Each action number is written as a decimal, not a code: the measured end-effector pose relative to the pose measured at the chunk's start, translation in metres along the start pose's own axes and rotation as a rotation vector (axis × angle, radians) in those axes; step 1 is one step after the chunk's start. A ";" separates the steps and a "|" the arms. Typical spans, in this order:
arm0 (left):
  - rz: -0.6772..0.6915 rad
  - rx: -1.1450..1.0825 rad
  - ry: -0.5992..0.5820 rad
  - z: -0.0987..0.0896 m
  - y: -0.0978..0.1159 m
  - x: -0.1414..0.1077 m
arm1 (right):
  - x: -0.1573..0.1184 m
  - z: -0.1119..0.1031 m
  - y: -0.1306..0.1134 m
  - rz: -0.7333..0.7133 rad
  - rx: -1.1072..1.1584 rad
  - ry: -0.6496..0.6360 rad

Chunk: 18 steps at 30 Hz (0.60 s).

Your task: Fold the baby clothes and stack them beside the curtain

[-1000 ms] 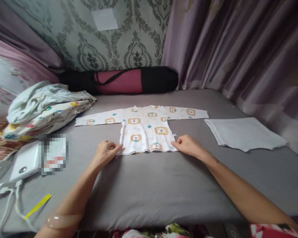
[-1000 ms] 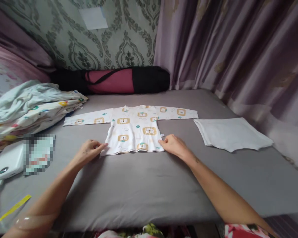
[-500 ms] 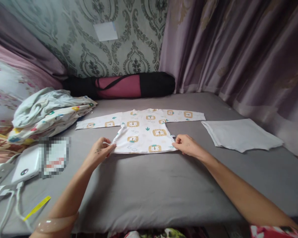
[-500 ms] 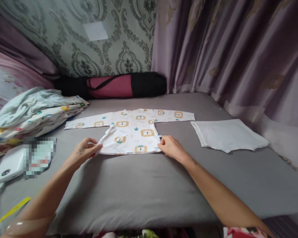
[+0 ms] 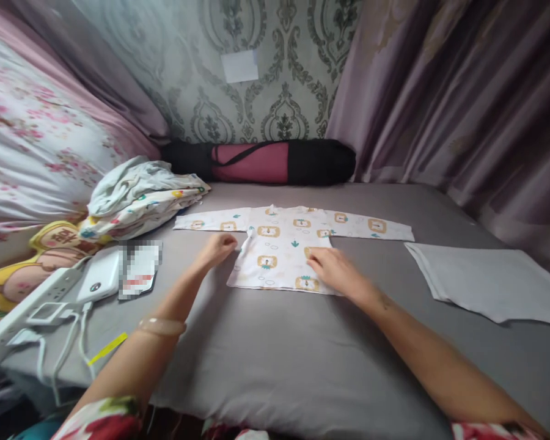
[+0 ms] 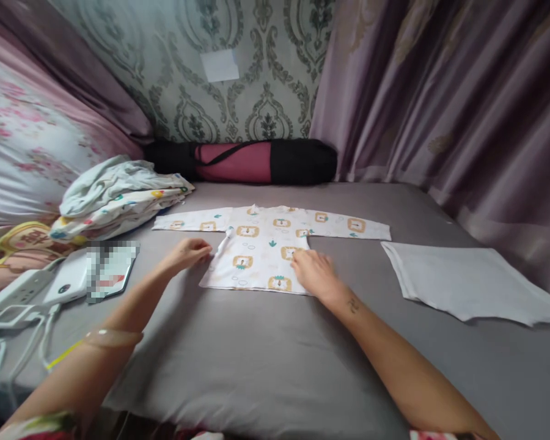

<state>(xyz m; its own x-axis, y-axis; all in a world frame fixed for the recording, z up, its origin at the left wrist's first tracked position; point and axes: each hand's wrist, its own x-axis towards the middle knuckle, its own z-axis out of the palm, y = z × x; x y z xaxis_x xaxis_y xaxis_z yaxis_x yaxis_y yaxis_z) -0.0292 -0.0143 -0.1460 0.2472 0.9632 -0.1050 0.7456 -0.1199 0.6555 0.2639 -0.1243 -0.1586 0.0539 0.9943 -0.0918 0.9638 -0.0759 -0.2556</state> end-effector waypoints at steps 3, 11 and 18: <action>0.191 0.189 0.137 0.007 -0.002 0.037 | 0.018 0.024 -0.059 -0.294 0.117 0.041; 0.418 0.437 0.082 0.017 -0.027 0.086 | 0.026 0.059 -0.155 -0.665 0.087 0.011; 0.448 0.472 0.065 0.017 -0.036 0.094 | 0.037 0.058 -0.157 -0.611 0.053 -0.021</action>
<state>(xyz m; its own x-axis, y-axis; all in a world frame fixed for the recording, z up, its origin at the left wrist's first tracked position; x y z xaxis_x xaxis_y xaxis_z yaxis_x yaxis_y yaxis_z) -0.0226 0.0766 -0.1919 0.5704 0.8063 0.1567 0.7744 -0.5915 0.2246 0.0999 -0.0799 -0.1774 -0.5100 0.8575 0.0674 0.8046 0.5033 -0.3152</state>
